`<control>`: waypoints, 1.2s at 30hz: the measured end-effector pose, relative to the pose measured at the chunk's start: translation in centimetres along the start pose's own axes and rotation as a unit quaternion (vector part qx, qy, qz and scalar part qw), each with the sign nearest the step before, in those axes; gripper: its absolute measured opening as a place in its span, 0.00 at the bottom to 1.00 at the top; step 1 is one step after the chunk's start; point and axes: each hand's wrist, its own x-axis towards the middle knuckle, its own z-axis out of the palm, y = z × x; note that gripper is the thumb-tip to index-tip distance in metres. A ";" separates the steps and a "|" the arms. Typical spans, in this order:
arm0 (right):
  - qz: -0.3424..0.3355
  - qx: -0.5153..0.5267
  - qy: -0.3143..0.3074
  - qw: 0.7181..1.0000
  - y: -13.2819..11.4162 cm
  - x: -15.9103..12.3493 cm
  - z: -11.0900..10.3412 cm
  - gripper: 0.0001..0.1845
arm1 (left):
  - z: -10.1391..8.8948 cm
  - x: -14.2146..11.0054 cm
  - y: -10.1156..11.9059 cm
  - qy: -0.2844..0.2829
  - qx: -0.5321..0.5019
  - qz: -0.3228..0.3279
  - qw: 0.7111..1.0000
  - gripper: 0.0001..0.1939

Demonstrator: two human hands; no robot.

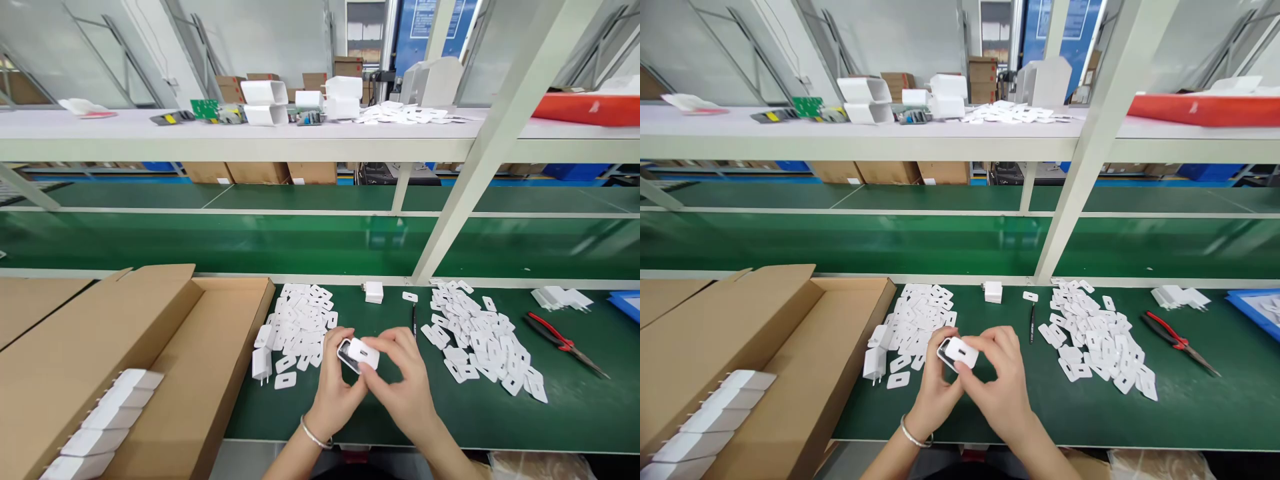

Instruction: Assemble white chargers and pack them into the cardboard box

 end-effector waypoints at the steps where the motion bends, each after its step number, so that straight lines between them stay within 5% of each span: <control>1: -0.017 -0.020 0.005 1.000 -0.2 -0.3 0.1 0.11 | -0.1 -0.1 0.0 -0.002 0.009 0.008 1.000 0.25; 7: -0.041 -0.064 0.039 0.996 -0.1 -1.5 1.1 0.12 | -0.7 -1.0 -0.4 -0.050 -0.024 0.001 0.998 0.24; 14: 0.134 0.116 0.061 0.982 -0.9 -1.9 0.0 0.10 | -0.5 -2.2 0.1 -0.032 -0.107 -0.049 0.992 0.30; 19: 0.148 0.131 0.066 0.978 -0.7 -1.9 -0.3 0.09 | -0.6 -2.2 0.8 -0.022 -0.133 -0.063 0.989 0.28; 24: 0.112 0.082 0.050 0.989 -0.5 -2.2 0.0 0.10 | -0.6 -2.4 0.4 -0.015 -0.107 -0.071 0.992 0.27; 30: -0.083 -0.085 0.048 0.992 -0.5 -1.9 0.6 0.17 | -0.2 -2.5 0.3 0.015 -0.027 -0.063 0.998 0.23; 36: -0.040 -0.084 0.009 0.996 -0.1 -1.7 0.8 0.19 | 0.2 -1.8 0.9 0.052 -0.031 -0.084 0.995 0.16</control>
